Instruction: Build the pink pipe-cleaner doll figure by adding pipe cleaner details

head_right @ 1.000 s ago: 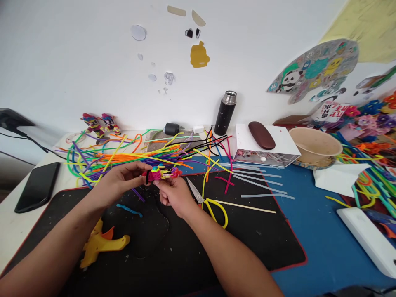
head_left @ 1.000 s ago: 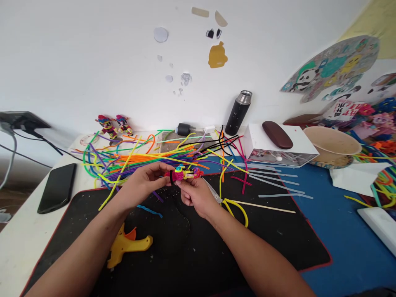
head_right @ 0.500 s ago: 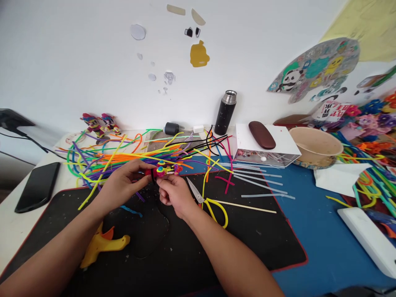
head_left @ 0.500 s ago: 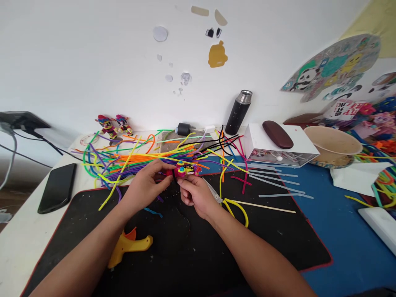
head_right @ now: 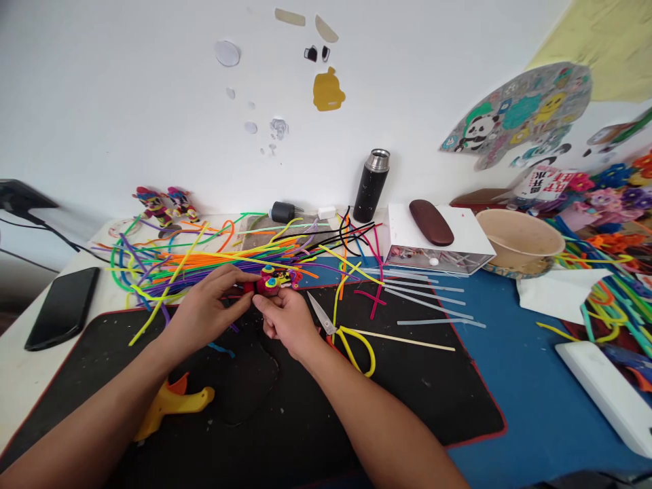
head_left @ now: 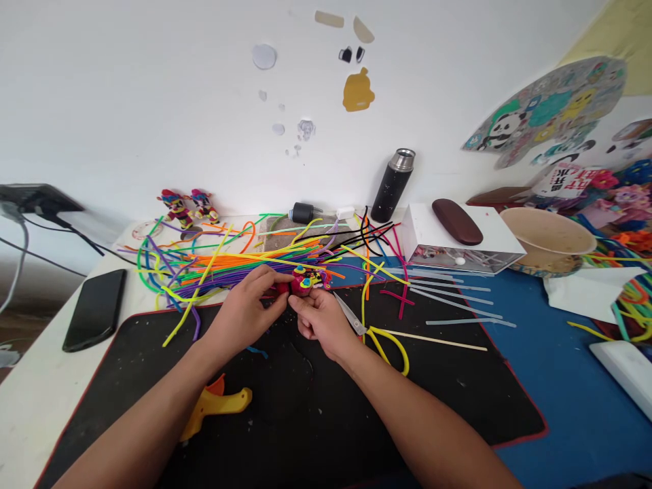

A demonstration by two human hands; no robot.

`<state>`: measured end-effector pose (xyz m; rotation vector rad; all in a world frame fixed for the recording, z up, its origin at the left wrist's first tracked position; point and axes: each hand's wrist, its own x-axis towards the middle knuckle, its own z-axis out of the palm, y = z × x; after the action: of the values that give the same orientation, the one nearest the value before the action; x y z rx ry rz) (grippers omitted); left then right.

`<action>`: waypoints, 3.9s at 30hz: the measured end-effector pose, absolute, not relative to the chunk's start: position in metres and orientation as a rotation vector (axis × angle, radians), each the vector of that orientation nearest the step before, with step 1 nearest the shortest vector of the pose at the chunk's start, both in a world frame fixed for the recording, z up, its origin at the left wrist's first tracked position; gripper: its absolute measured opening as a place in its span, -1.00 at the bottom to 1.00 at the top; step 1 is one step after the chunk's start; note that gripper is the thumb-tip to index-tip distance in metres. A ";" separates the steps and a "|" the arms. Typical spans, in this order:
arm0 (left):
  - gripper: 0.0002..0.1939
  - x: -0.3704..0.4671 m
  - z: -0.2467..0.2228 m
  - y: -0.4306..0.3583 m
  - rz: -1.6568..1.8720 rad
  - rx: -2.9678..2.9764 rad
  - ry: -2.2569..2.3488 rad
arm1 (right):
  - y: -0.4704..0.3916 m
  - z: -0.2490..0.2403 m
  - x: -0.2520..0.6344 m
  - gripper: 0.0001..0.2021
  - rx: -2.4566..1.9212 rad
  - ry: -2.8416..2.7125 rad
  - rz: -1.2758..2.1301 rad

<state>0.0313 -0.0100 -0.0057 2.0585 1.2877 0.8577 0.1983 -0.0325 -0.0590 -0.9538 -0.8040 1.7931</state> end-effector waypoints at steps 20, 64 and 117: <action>-0.63 0.025 -0.012 -0.011 0.836 1.581 1.224 | -0.035 -0.056 0.197 -0.50 -0.922 -0.790 1.787; -0.78 0.019 0.002 -0.005 0.808 1.346 1.023 | -0.033 -0.059 0.199 -0.62 -0.987 -1.053 1.662; -0.62 0.035 -0.008 -0.008 0.989 1.180 1.088 | -0.031 -0.058 0.205 -0.63 -0.990 -0.930 1.604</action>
<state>0.0345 -0.0080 -0.0084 1.1796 1.0883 0.9886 0.2045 -0.0311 -0.0580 -0.9903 -0.9302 1.6037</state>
